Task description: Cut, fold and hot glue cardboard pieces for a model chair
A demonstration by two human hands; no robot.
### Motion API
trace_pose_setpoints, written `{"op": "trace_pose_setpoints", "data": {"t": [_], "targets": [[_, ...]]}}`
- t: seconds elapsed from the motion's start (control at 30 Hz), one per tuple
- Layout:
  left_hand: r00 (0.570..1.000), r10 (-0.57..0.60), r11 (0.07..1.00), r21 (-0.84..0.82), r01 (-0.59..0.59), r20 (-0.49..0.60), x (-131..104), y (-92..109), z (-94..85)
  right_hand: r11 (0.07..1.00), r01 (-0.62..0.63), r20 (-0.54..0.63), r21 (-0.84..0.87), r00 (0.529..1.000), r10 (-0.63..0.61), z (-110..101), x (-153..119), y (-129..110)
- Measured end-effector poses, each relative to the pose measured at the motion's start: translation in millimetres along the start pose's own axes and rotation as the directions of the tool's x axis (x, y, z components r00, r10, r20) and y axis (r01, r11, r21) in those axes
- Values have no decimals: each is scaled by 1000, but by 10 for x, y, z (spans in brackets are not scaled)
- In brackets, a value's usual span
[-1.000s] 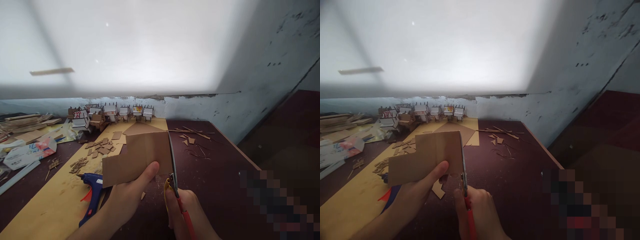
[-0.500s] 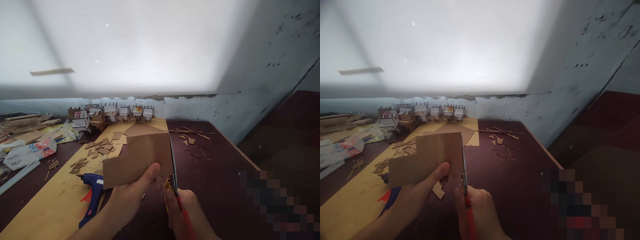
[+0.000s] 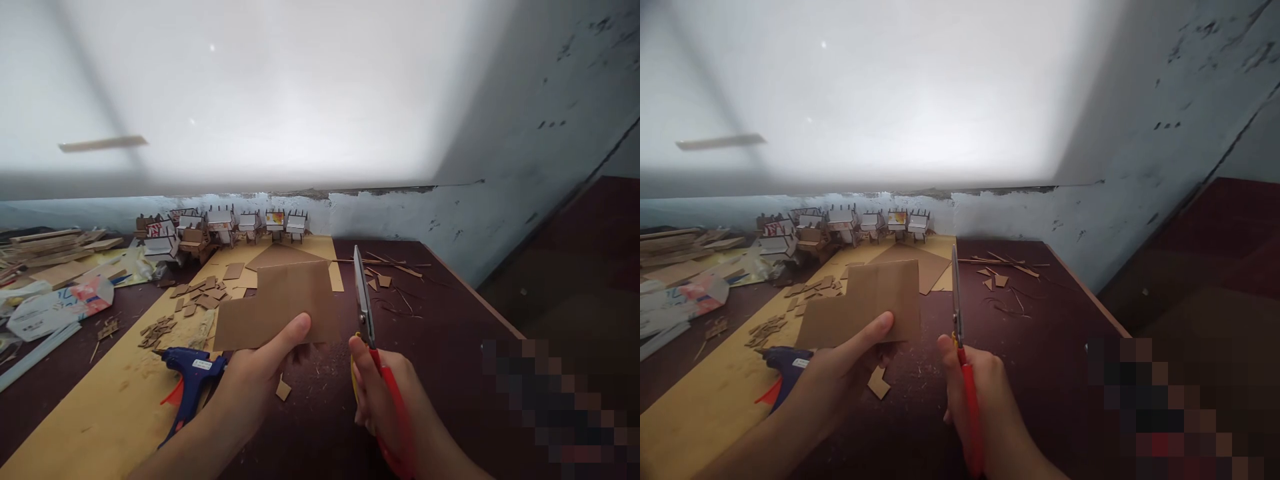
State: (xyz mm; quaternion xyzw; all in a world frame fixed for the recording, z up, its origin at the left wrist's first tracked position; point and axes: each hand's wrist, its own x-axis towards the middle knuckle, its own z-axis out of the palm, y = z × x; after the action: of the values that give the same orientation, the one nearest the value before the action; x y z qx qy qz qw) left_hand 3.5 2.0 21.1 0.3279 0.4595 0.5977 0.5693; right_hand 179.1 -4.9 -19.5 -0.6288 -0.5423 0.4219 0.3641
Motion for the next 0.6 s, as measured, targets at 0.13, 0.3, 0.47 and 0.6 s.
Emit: {"op": "trace_pose_setpoints", "data": {"t": [0.13, 0.3, 0.47, 0.6], "targets": [[994, -85, 993, -69, 90, 70, 10, 36, 24, 997, 37, 10, -71, 999, -36, -171, 120, -33], [991, -95, 992, -77, 102, 98, 49, 19, -3, 915, -254, 230, 312, 955, 187, -375, 341, -132], [964, -160, 987, 24, 158, 211, 27, 51, -13, 705, -390, 324, 592, 916, 235, -527, 503, -226], [959, -166, 979, 157, 131, 230, 12, 70, -30, 583, -425, 436, 693, 891, 131, -568, 476, -251]]}}
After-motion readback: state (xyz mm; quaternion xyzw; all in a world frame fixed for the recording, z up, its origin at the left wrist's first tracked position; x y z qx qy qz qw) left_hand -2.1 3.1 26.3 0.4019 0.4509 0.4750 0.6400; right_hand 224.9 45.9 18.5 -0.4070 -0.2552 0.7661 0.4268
